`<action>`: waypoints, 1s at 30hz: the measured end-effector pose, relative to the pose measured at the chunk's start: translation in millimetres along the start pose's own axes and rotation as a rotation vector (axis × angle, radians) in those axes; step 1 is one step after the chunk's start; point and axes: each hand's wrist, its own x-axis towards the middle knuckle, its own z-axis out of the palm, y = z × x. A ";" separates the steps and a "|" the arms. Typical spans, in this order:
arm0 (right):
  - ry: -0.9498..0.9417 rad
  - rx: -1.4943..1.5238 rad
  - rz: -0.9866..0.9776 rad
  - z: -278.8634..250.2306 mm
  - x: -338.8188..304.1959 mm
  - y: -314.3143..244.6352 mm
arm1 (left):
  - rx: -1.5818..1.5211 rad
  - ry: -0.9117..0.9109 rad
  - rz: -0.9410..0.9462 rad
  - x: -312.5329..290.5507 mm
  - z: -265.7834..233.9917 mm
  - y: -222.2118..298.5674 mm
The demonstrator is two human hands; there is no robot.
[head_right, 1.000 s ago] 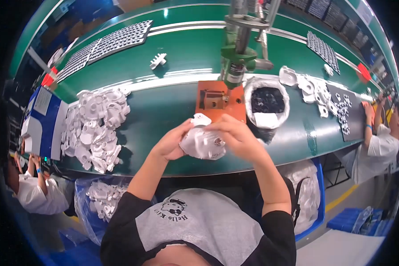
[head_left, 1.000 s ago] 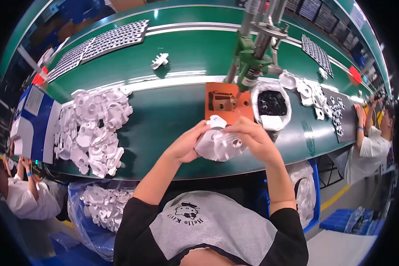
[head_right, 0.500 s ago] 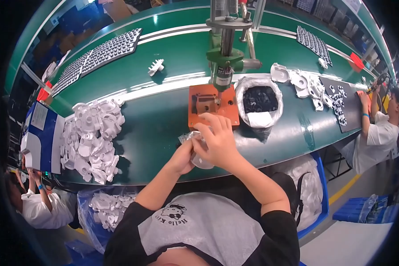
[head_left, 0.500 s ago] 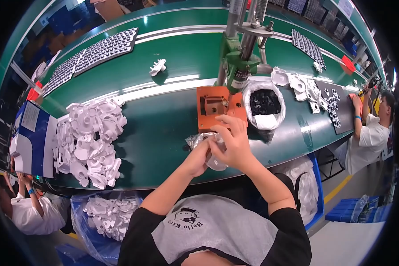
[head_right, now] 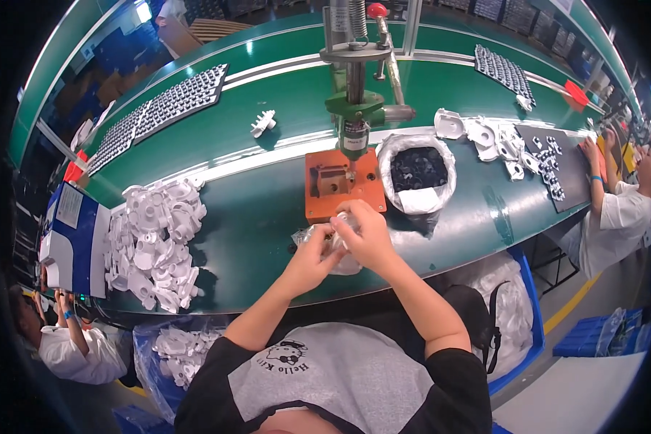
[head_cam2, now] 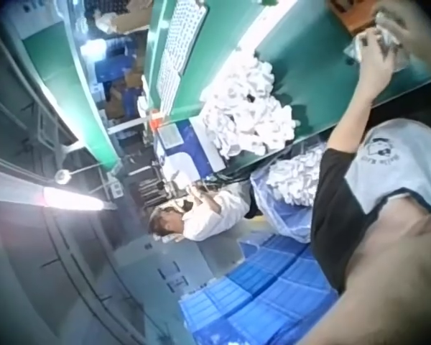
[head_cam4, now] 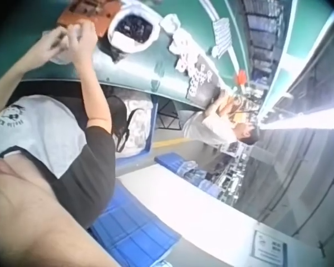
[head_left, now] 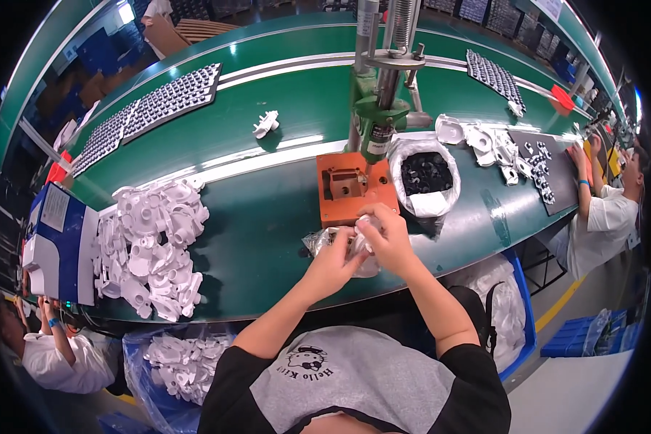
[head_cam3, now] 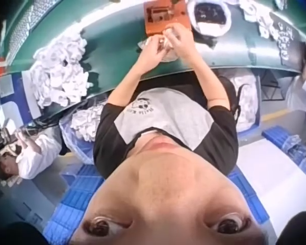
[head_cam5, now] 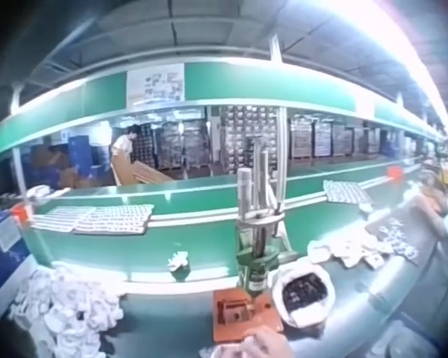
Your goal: Assembling small plastic housings by inserting metal pins and using a manual press machine on an assembly line.
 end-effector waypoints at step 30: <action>0.251 -0.646 0.209 -95.8 58.9 150.5 | 0.909 0.265 0.678 101.9 -24.8 -39.4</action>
